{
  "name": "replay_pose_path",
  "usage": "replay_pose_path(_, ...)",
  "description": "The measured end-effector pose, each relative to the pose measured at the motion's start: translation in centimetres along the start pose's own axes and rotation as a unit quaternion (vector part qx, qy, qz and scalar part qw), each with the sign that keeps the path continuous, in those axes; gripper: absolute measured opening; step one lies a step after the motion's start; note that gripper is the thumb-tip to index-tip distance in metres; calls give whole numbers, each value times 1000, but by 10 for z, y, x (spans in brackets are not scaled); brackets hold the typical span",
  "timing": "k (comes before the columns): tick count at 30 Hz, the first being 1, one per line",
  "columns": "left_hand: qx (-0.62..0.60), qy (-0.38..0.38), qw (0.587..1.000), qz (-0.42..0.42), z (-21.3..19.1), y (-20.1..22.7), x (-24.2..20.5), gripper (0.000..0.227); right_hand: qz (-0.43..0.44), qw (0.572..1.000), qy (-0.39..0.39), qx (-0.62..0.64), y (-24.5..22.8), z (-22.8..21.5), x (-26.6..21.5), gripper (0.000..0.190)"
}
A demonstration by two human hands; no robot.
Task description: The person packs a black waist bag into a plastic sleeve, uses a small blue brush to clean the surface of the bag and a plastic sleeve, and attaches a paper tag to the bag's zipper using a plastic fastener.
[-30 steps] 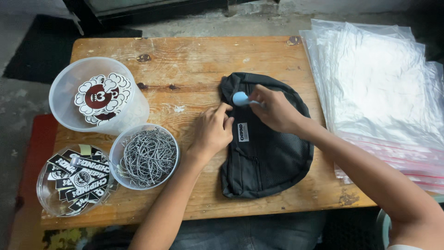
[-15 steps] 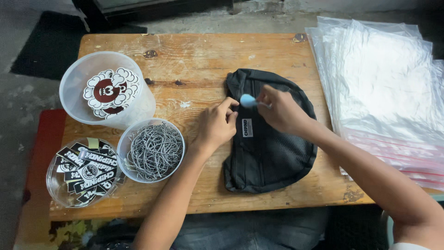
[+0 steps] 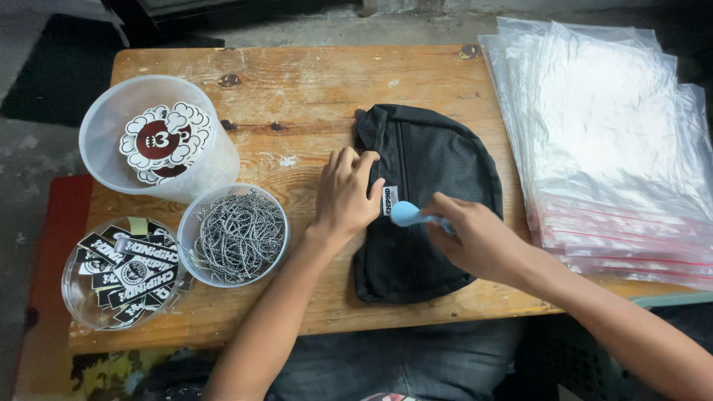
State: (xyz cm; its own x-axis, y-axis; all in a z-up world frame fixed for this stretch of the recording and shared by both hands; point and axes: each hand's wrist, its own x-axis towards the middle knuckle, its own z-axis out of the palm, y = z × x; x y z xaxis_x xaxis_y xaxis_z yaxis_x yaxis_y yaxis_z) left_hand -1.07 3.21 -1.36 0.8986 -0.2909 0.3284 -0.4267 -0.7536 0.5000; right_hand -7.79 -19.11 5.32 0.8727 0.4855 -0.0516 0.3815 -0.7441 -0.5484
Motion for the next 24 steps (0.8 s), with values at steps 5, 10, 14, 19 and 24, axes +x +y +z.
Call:
replay_pose_path(5,-44,-26,996,73,21,0,-6,23,-10,975,-196,101,-31,-17,-26,9)
replay_pose_path(10,-8,35,990,138,14,17,-10,28,-4,994,-89,64,-19,-24,-27,12)
replay_pose_path(14,-90,-74,982,147,10,25,-13,36,-16,996,-44,82,5,-5,-40,14)
replay_pose_path(19,-71,-122,980,138,3,29,-14,38,27,997,30,-67,77,-7,-61,34)
replay_pose_path(24,-65,-148,980,119,1,32,-12,38,83,994,-55,35,22,-19,-86,24)
